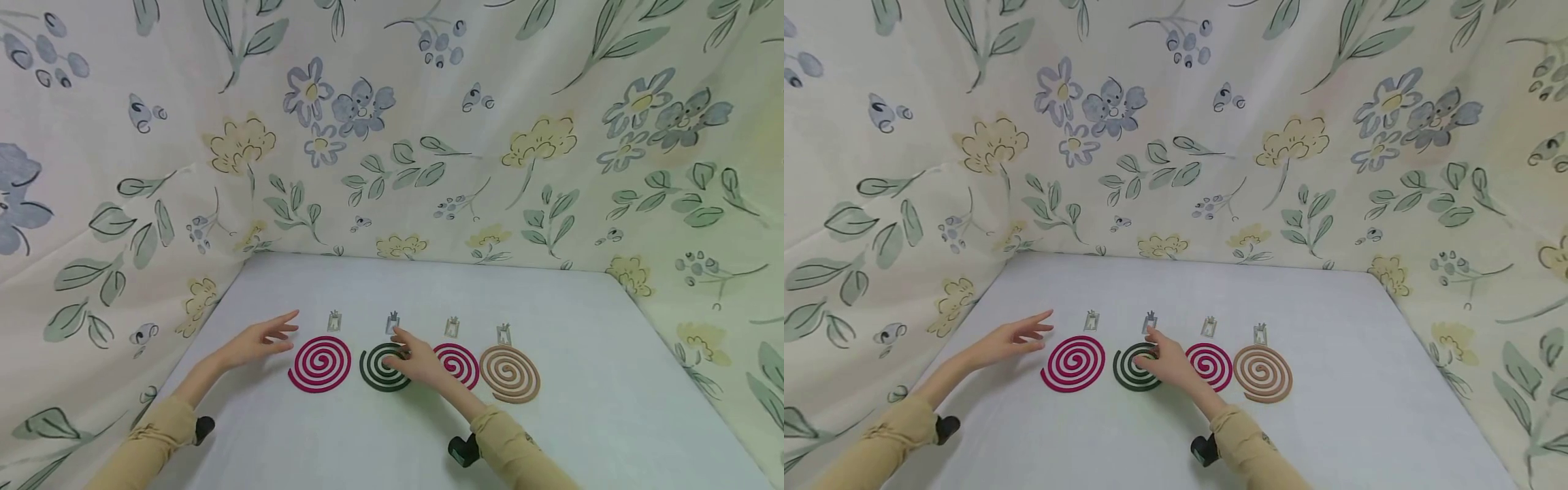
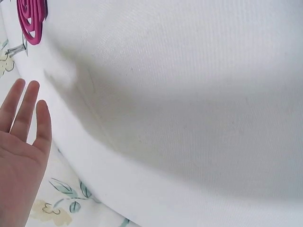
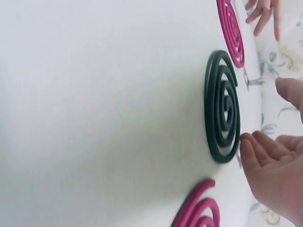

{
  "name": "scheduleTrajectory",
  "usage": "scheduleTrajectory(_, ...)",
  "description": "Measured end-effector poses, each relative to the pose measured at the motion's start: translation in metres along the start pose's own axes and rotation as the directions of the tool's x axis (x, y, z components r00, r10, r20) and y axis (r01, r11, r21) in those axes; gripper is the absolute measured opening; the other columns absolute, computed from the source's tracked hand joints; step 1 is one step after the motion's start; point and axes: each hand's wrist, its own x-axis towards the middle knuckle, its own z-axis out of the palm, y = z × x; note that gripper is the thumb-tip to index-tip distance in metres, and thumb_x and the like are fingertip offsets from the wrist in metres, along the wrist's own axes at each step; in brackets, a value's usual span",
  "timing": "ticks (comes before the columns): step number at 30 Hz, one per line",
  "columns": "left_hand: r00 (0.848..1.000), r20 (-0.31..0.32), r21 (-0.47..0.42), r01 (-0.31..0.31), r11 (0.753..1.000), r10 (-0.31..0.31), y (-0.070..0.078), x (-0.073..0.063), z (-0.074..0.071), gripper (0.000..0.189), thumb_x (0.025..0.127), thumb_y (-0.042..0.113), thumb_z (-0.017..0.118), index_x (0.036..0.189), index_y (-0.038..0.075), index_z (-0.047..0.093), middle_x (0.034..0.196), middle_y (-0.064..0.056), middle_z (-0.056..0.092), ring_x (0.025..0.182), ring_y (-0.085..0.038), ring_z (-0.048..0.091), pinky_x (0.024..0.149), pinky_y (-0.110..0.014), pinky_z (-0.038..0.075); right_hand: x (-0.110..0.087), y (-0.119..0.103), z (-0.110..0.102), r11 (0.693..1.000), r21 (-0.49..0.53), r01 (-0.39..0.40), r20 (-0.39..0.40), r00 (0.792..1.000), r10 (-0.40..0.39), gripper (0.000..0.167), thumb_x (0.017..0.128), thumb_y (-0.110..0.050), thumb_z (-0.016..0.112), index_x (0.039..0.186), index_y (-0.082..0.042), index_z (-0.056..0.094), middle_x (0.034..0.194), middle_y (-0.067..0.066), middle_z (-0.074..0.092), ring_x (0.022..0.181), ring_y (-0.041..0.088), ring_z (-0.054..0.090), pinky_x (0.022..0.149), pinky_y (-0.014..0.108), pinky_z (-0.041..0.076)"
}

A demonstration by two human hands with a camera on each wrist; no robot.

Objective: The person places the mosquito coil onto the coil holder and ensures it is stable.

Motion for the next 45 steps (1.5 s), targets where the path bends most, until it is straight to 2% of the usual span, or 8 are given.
scheduleTrajectory(4, 0.999, 0.008, -0.044, -0.045, 0.998, 0.046, 0.002, -0.001, 0.001, 0.065, 0.092, 0.026, 0.061, 0.147, 0.007, 0.032, 0.129, -0.025, 0.057, 0.115, -0.041, 0.056, 0.092, -0.049, 0.047, 0.004, -0.002, 0.012, 0.999, 0.033, -0.004, 0.005, 1.0, 0.004, 0.064, 0.089, -0.022, 0.065, 0.141, 0.003, 0.038, 0.13, 0.02, 0.056, 0.111, 0.033, 0.058, 0.093, 0.042, 0.049)
scheduleTrajectory(8, 0.996, 0.03, -0.092, -0.085, 0.992, 0.088, 0.002, -0.001, 0.003, 0.066, 0.092, 0.02, 0.062, 0.146, 0.001, 0.03, 0.128, -0.028, 0.055, 0.107, -0.039, 0.061, 0.09, -0.036, 0.049, 0.007, -0.006, 0.022, 0.997, 0.074, 0.001, -0.001, 1.0, 0.0, 0.061, 0.088, -0.02, 0.066, 0.138, 0.005, 0.042, 0.125, 0.019, 0.06, 0.105, 0.031, 0.06, 0.09, 0.038, 0.051)
scheduleTrajectory(16, 0.993, 0.08, -0.173, -0.068, 0.983, 0.083, 0.002, 0.0, 0.007, 0.062, 0.09, 0.011, 0.063, 0.142, -0.006, 0.034, 0.125, -0.031, 0.056, 0.107, -0.041, 0.059, 0.082, -0.021, 0.049, 0.012, -0.015, 0.042, 0.991, 0.128, -0.037, -0.003, 0.999, 0.038, 0.055, 0.085, -0.021, 0.068, 0.131, 0.004, 0.051, 0.113, 0.015, 0.065, 0.095, 0.022, 0.062, 0.078, 0.025, 0.051)
scheduleTrajectory(22, 0.996, 0.088, -0.107, -0.023, 0.994, 0.032, -0.003, 0.001, 0.012, 0.064, 0.086, 0.013, 0.068, 0.141, -0.004, 0.038, 0.117, -0.025, 0.061, 0.088, -0.016, 0.06, 0.077, -0.022, 0.049, 0.016, -0.023, 0.055, 0.99, 0.125, -0.071, 0.003, 0.997, 0.071, 0.049, 0.084, -0.017, 0.071, 0.125, 0.004, 0.056, 0.104, 0.01, 0.065, 0.088, 0.013, 0.058, 0.075, 0.021, 0.049)
scheduleTrajectory(26, 0.996, 0.094, -0.082, 0.007, 0.997, 0.001, -0.007, 0.003, 0.014, 0.063, 0.084, 0.014, 0.07, 0.139, -0.003, 0.042, 0.113, -0.02, 0.062, 0.086, -0.011, 0.057, 0.074, -0.021, 0.048, 0.018, -0.026, 0.061, 0.993, 0.105, -0.057, -0.017, 0.998, 0.059, 0.047, 0.082, -0.012, 0.072, 0.122, 0.006, 0.057, 0.101, 0.012, 0.065, 0.086, 0.015, 0.057, 0.074, 0.022, 0.047)
scheduleTrajectory(32, 0.994, 0.108, -0.069, 0.016, 0.998, -0.008, -0.009, 0.007, 0.014, 0.059, 0.083, 0.014, 0.072, 0.133, -0.004, 0.049, 0.107, -0.015, 0.062, 0.086, -0.012, 0.056, 0.072, -0.021, 0.048, 0.023, -0.028, 0.072, 0.996, -0.088, 0.001, -0.063, 0.998, -0.006, 0.043, 0.078, -0.013, 0.075, 0.115, 0.005, 0.062, 0.089, 0.007, 0.061, 0.08, 0.011, 0.051, 0.07, 0.022, 0.044)
scheduleTrajectory(38, 0.99, 0.138, -0.088, 0.021, 0.996, -0.009, -0.012, 0.011, 0.012, 0.055, 0.082, 0.011, 0.072, 0.13, -0.006, 0.051, 0.105, -0.015, 0.061, 0.086, -0.014, 0.056, 0.072, -0.02, 0.048, 0.025, -0.029, 0.083, 0.96, -0.28, 0.03, -0.101, 0.993, -0.06, 0.038, 0.074, -0.016, 0.078, 0.107, 0.001, 0.067, 0.082, 0.003, 0.058, 0.074, 0.008, 0.044, 0.065, 0.02, 0.039)
scheduleTrajectory(45, 0.989, 0.148, -0.092, 0.02, 0.996, -0.006, -0.017, 0.012, 0.013, 0.052, 0.083, 0.011, 0.071, 0.129, -0.004, 0.053, 0.105, -0.013, 0.059, 0.087, -0.016, 0.054, 0.072, -0.021, 0.048, 0.026, -0.032, 0.089, 0.903, -0.43, 0.027, -0.102, 0.992, -0.078, 0.039, 0.075, -0.022, 0.078, 0.106, -0.001, 0.068, 0.086, 0.003, 0.057, 0.079, 0.012, 0.048, 0.072, 0.025, 0.043)
